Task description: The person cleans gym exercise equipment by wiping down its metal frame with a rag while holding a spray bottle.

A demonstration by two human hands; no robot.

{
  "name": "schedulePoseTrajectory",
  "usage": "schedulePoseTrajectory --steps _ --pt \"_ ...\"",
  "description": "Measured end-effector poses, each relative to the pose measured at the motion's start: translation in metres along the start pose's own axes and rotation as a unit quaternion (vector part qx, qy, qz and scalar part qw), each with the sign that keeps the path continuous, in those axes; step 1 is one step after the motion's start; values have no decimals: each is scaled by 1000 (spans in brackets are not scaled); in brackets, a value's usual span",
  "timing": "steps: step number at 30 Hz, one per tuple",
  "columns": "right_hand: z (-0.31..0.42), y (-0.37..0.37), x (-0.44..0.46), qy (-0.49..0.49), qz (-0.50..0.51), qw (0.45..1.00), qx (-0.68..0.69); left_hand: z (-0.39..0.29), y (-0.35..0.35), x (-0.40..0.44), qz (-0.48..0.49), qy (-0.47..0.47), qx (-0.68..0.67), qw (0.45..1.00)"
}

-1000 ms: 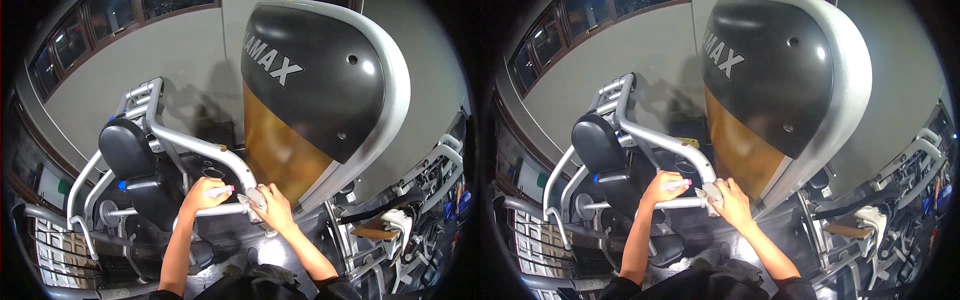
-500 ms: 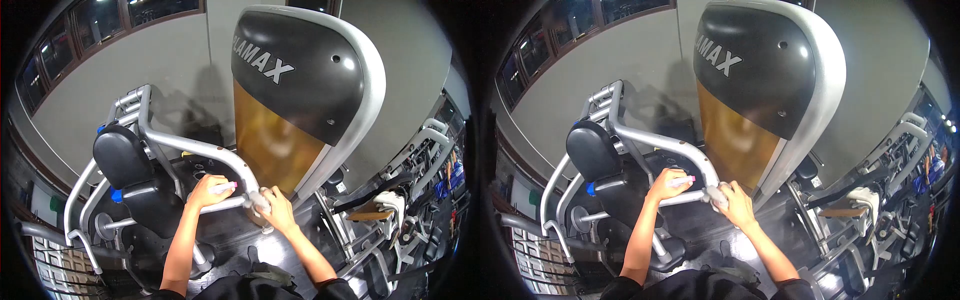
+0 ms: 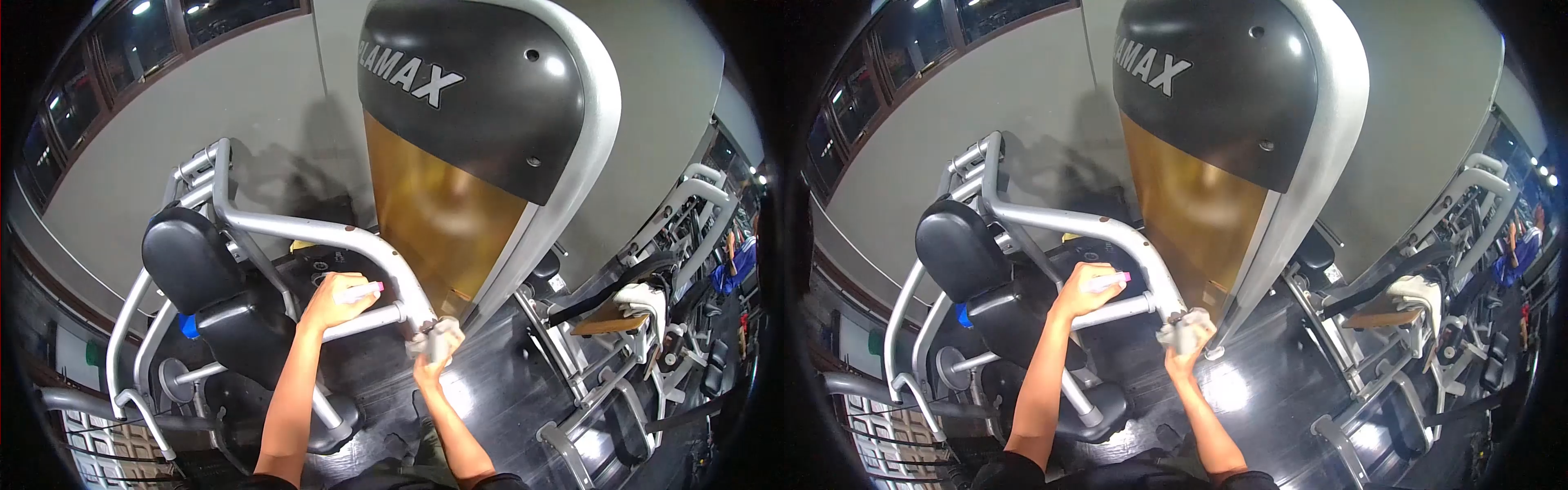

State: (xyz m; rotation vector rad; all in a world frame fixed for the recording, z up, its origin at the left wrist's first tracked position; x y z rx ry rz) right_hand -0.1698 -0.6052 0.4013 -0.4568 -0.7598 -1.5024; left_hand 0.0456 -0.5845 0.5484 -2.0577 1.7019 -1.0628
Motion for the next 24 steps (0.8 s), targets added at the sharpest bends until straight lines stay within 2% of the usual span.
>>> schedulePoseTrajectory --steps 1,2,4,5,6,7,8,9,10,12,13,14,15,17,18,20,22,24 --pt "3 -3 4 -14 -1 995 -97 1 1 1 2 -2 2 1000" --pt "3 1 5 -9 -2 995 -97 2 1 1 -2 -1 -5 1000" --pt "-19 3 2 243 -112 963 -3 5 2 1 -2 -3 -12 1000" --pt "-14 7 1 311 -123 941 47 6 3 2 13 10 10 1000" --pt "-5 8 3 312 -125 940 47 5 4 3 27 24 32 999" --pt "15 7 12 197 -95 971 -96 5 4 5 29 23 32 999" --pt "32 12 15 76 -60 967 -236 2 2 5 15 39 31 999" --pt "34 16 9 38 -61 969 -237 0 2 4 3 54 29 998" --pt "19 17 -3 41 -61 968 -240 1 4 2 6 52 26 998" --pt "3 22 -11 -26 -77 986 -143 6 3 2 1 31 22 999" --pt "14 23 -8 -129 -46 968 -211 2 2 3 4 48 35 998" --pt "18 21 -10 -128 -45 968 -211 3 2 3 4 47 35 998" --pt "11 15 -9 -19 -55 991 -123 5 2 3 4 43 28 999" --pt "-9 11 -13 198 -70 976 56 7 3 2 2 40 20 999" --pt "-12 9 -12 197 -68 976 55 6 3 2 -3 44 8 999" --pt "-18 -1 -5 182 -81 979 -49 5 1 3 -13 50 -3 999" --pt "-13 -11 10 188 -93 978 -13 2 0 3 4 71 21 997" --pt "11 -9 46 166 45 981 -95 -2 -2 3 5 53 20 998"
Point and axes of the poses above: each hand's wrist, its own x-axis towards the middle knuckle, its own y-axis out of the palm, z = x × y, the point moved 6 cm from there along x, towards the middle knuckle, and after that the axes turned 1 degree about x, right-handed, at the moved point
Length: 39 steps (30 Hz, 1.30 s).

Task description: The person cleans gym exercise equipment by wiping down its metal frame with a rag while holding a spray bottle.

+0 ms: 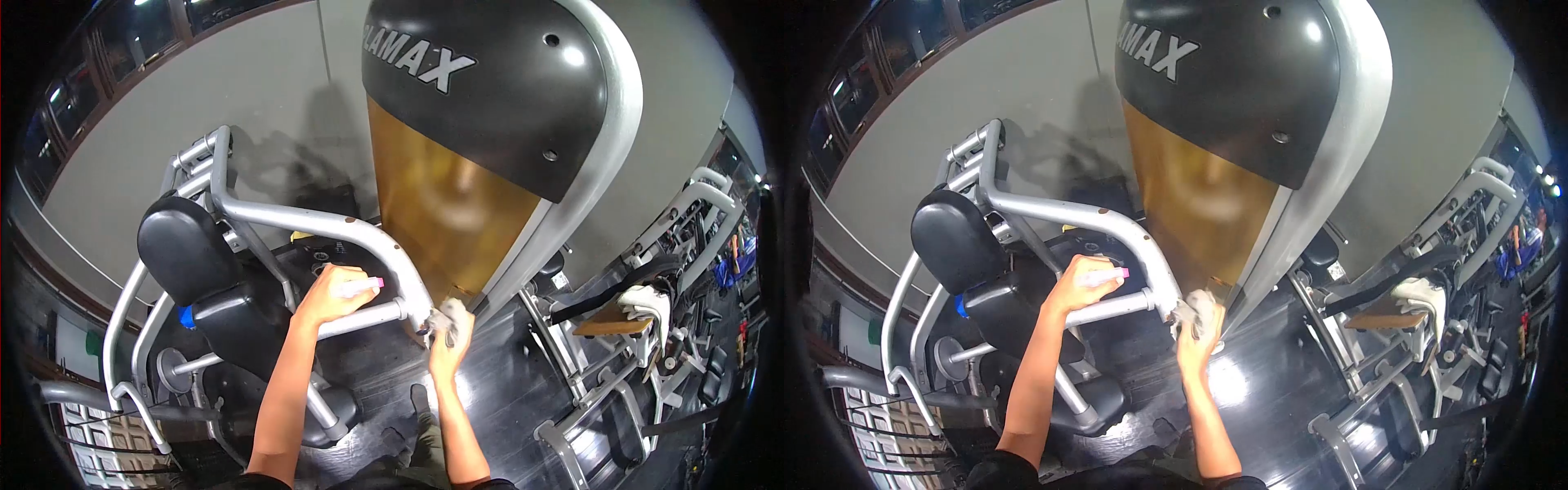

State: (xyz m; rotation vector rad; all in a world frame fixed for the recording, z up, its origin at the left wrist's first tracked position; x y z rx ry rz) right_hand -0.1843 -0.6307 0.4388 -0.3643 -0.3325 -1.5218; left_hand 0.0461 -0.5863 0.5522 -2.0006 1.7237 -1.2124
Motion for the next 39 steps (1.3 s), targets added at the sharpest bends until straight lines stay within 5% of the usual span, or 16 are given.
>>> schedulePoseTrajectory --steps 4,7,11,14,20,22,29,31,36,39 --pt "61 2 44 -32 189 966 -173 2 -1 0 20 -76 -23 997" --pt "64 1 59 -68 218 967 -110 -3 -3 0 -1 11 -34 999" --pt "73 -11 75 -57 219 973 -35 -8 -7 -2 57 -16 -29 998" --pt "56 -25 84 53 258 963 49 -7 -7 -1 118 -23 -24 993" --pt "57 -28 101 75 383 920 -31 -13 -9 8 188 -95 30 977" --pt "66 -19 104 -4 427 903 -54 -9 -3 4 178 -89 32 979" --pt "86 22 113 -17 470 878 -87 -5 -10 -5 97 -74 66 990" --pt "91 43 113 -105 484 857 -144 -7 -17 -8 191 -197 84 958" --pt "93 114 74 -294 576 721 -249 -27 -43 -32 -11 -171 99 980" --pt "88 149 77 -168 661 648 -339 -25 -48 -51 -151 -154 146 965"
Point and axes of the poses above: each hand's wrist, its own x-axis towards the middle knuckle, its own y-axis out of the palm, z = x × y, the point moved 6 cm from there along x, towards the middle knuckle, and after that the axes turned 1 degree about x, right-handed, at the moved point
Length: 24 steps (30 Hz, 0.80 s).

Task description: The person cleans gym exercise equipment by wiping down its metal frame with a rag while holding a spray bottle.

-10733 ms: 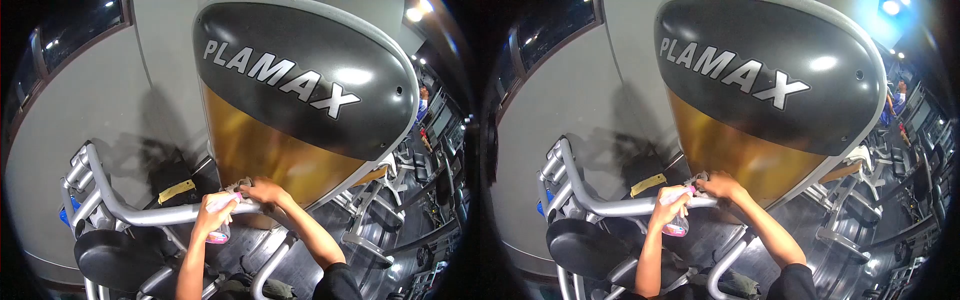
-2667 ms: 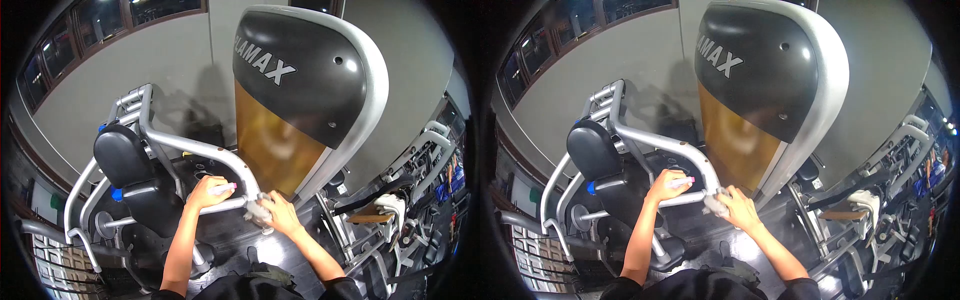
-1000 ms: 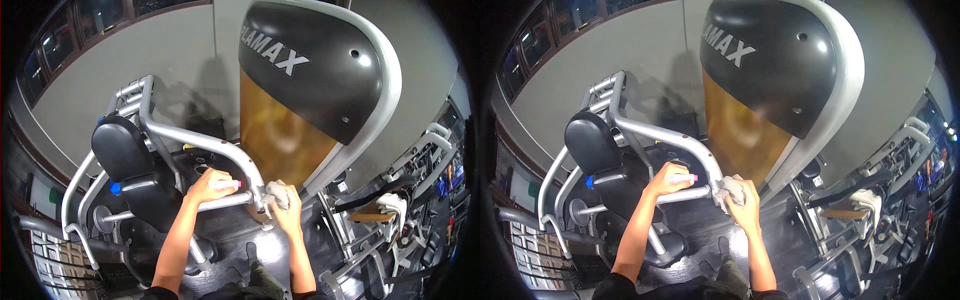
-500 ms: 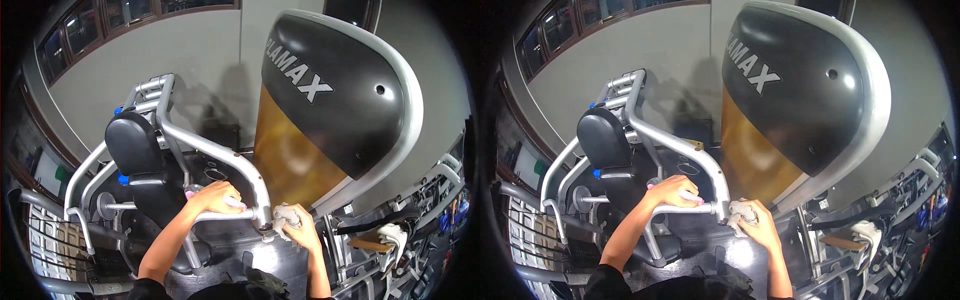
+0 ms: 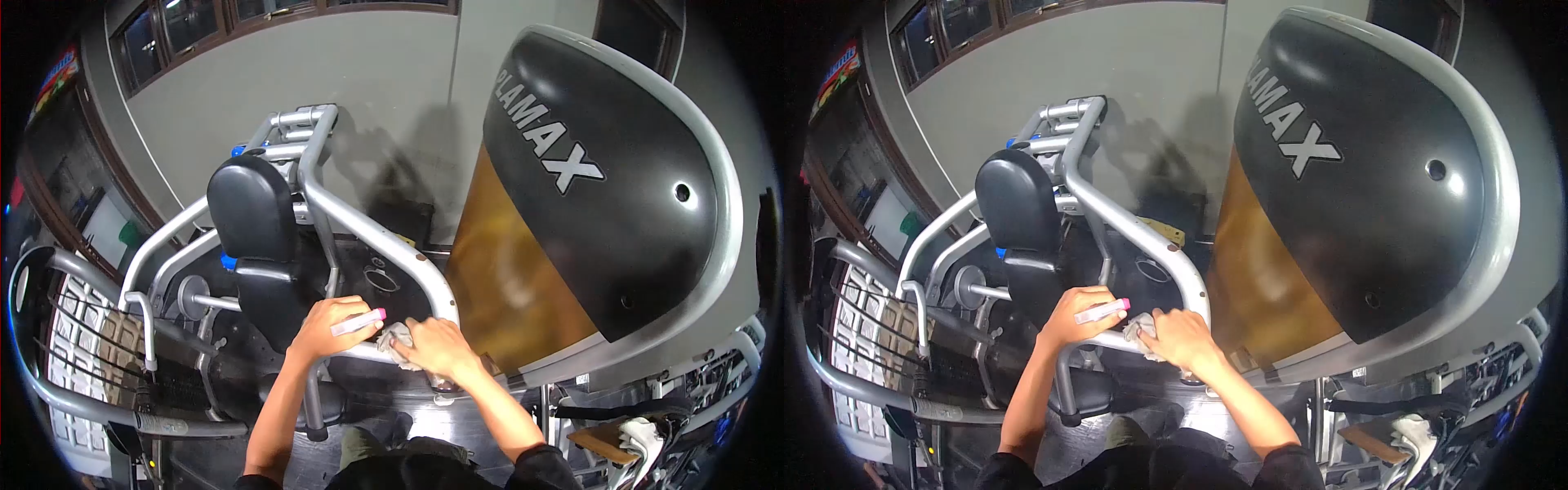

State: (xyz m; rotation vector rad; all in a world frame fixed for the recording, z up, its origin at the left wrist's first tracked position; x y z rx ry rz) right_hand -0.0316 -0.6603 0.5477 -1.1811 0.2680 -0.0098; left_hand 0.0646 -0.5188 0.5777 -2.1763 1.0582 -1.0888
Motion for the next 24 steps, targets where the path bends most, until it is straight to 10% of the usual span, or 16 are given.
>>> schedulePoseTrajectory --steps 10,12,24 --pt "-3 -7 -25 -53 76 995 49 18 0 -10 -59 -65 -49 995" --pt "-4 -13 -51 -178 -48 982 34 22 4 -13 -49 -64 -52 995" --pt "-7 -12 -47 -227 -96 969 -18 17 3 -15 -40 -50 -71 995"
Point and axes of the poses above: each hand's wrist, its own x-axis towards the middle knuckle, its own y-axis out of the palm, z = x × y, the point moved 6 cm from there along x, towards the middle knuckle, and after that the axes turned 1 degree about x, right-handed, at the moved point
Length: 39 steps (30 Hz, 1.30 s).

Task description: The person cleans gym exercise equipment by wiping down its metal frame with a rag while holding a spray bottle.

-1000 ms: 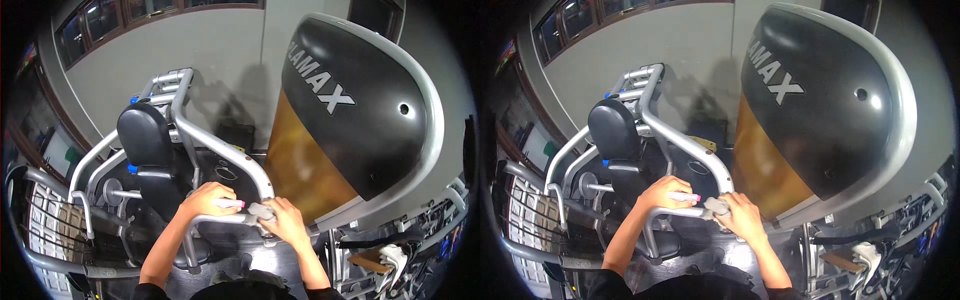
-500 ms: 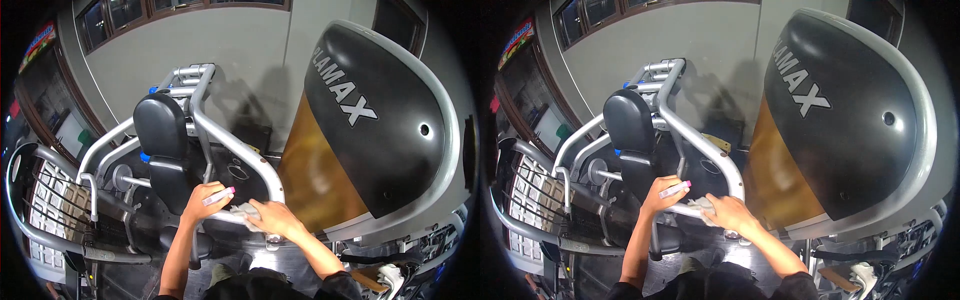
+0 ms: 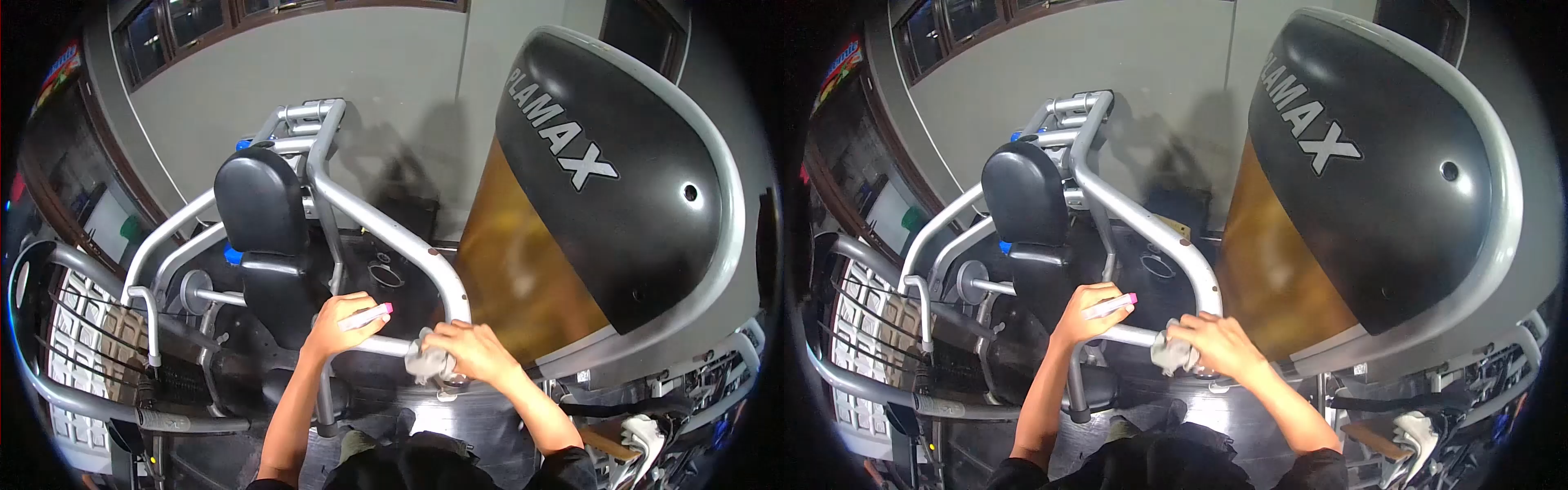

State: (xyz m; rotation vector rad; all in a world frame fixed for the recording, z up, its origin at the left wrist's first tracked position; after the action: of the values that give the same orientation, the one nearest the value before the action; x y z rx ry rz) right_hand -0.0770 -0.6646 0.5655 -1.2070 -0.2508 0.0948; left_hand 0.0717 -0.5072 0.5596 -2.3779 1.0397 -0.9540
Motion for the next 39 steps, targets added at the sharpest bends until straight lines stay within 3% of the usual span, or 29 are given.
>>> schedulePoseTrajectory --steps 7,10,13,17,23,26,34,39 --pt "7 7 -3 128 -60 990 10 0 -1 -4 20 6 -9 1000" --pt "32 22 -26 207 -132 963 -109 -3 -1 -3 29 25 -17 999" --pt "53 39 -40 213 -170 944 -188 -5 -2 -4 27 34 -30 999" --pt "54 31 -36 249 -187 933 -182 -1 -1 -5 32 35 -34 998" --pt "38 11 -38 325 -215 920 -50 -1 -3 -5 18 57 -44 997" --pt "44 23 -32 381 -250 884 -105 1 -5 -4 4 64 -68 996" --pt "66 46 -11 350 -282 893 -3 3 -6 -4 2 60 -71 996" --pt "71 40 -27 384 -257 883 -79 3 -7 -5 -14 58 -77 995"
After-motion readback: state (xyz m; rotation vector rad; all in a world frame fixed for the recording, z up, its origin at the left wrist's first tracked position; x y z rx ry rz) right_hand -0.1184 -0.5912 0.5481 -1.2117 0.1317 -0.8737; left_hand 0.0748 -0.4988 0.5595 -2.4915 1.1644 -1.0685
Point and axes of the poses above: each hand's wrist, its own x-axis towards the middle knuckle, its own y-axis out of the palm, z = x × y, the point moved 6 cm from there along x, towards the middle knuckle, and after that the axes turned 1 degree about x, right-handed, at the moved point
